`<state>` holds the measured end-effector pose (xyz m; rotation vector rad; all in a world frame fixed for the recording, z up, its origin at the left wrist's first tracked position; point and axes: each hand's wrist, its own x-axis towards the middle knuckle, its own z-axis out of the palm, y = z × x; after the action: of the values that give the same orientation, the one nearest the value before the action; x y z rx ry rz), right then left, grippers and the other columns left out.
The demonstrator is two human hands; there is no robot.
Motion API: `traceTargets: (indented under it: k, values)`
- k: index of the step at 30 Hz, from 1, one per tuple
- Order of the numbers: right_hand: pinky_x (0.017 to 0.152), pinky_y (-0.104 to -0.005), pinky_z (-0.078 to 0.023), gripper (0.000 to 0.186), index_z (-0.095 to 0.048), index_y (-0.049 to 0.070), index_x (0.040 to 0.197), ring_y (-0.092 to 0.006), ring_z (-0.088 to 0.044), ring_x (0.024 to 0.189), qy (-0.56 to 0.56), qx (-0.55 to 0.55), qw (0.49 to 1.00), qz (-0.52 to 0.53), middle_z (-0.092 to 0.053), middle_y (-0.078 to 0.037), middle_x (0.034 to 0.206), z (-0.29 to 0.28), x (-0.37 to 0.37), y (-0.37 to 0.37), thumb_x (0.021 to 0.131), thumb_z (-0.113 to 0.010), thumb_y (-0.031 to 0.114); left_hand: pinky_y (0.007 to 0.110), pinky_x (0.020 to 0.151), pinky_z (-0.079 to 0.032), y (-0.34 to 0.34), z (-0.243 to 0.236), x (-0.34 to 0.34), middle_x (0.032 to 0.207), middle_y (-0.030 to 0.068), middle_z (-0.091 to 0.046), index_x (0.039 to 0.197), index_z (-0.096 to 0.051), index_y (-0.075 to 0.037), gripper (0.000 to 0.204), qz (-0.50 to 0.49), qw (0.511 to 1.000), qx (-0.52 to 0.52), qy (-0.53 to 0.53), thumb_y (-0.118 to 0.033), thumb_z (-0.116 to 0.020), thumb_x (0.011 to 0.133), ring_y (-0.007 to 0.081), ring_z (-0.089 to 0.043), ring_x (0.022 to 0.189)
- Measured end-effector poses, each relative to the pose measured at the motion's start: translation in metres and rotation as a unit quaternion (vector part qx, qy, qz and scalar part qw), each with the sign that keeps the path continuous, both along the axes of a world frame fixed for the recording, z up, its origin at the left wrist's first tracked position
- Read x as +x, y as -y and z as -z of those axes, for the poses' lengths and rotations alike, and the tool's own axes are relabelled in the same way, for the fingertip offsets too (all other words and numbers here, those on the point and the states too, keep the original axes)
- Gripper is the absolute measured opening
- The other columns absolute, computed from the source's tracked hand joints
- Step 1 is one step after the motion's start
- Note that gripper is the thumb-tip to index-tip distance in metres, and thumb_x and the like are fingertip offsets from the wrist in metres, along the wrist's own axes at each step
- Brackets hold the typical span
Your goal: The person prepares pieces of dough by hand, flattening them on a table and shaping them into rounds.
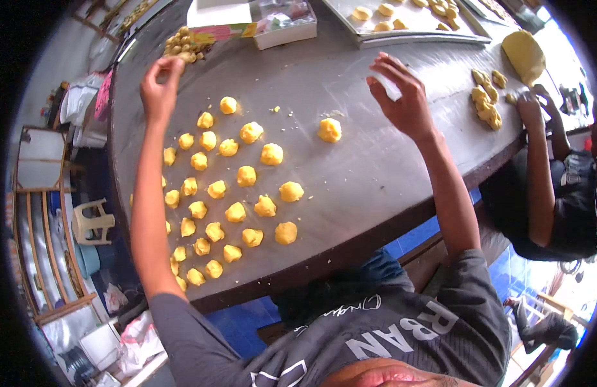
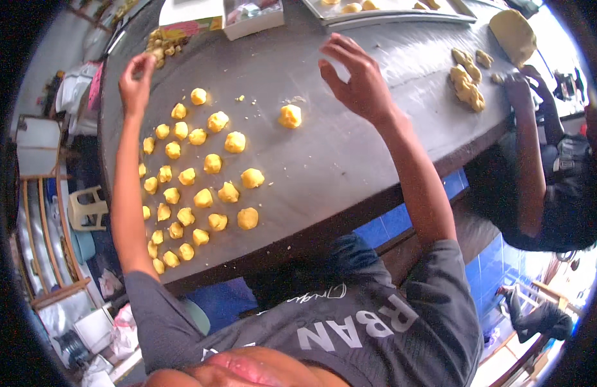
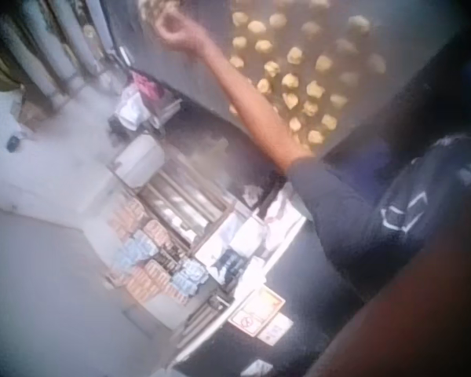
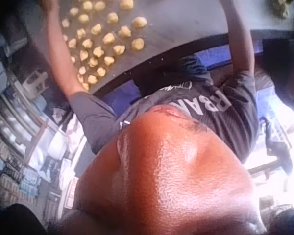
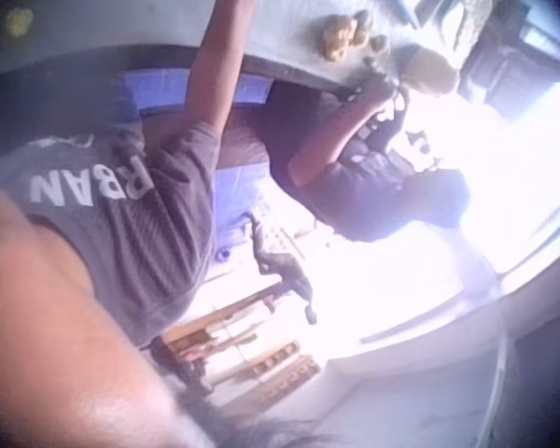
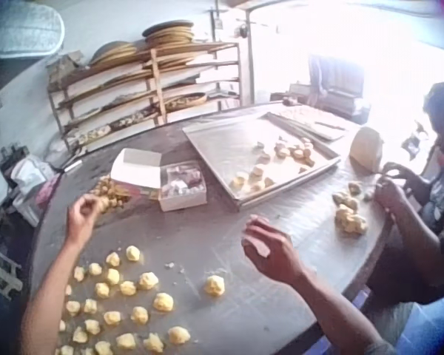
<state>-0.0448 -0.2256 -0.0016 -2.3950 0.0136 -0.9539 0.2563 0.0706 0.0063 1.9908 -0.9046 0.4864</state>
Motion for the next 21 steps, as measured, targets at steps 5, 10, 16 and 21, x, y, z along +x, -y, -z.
traceTargets:
  k: [5, 10, 16, 21]
  values:
    - [0.082, -0.0304, -0.046, 0.024, -0.061, 0.001, 0.1, -0.0229, -0.062, 0.095, 0.102, 0.063, 0.99, 0.069, -0.064, -0.013, 0.098, -0.002, 0.002, 0.025, 0.082, -0.062, 0.017, 0.032, 0.086, -0.041, 0.07, -0.019, -0.197, 0.097, 0.0018, -0.059, 0.088, -0.069, -0.015, 0.015, 0.226, 0.961, 0.117, 0.107, -0.018, -0.07, 0.073, 0.0191, -0.052, 0.1]
    - [0.079, -0.0303, -0.047, 0.025, -0.061, 0.001, 0.1, -0.0199, -0.062, 0.09, 0.093, 0.131, 0.984, 0.082, -0.065, -0.011, 0.095, 0.007, -0.018, 0.031, 0.083, -0.062, 0.02, 0.036, 0.093, -0.033, 0.124, 0.015, -0.254, 0.11, 0.0022, -0.054, 0.091, -0.07, -0.017, 0.018, 0.235, 0.948, 0.181, 0.112, -0.028, -0.066, 0.077, 0.0211, -0.042, 0.112]
    - [0.1, -0.0436, -0.03, 0.049, -0.051, 0.001, 0.117, -0.0311, -0.042, 0.117, 0.009, 0.018, 0.993, 0.118, -0.049, -0.016, 0.122, 0.021, -0.021, 0.014, 0.087, -0.054, 0.04, 0.04, 0.095, -0.028, 0.073, -0.052, -0.256, 0.12, 0.0065, -0.049, 0.115, -0.06, -0.015, 0.039, 0.153, 0.936, 0.238, 0.208, -0.03, -0.061, 0.079, 0.0278, -0.037, 0.116]
    - [0.106, -0.0559, 0.003, 0.081, -0.031, 0.005, 0.136, -0.0369, -0.015, 0.133, -0.171, -0.254, 0.942, 0.135, -0.025, -0.015, 0.142, 0.054, 0.006, -0.021, 0.084, -0.027, 0.067, 0.04, 0.098, -0.027, -0.027, -0.101, -0.272, 0.117, 0.0083, -0.049, 0.115, -0.06, -0.011, 0.039, 0.05, 0.96, 0.232, 0.148, -0.02, -0.063, 0.077, 0.0267, -0.04, 0.112]
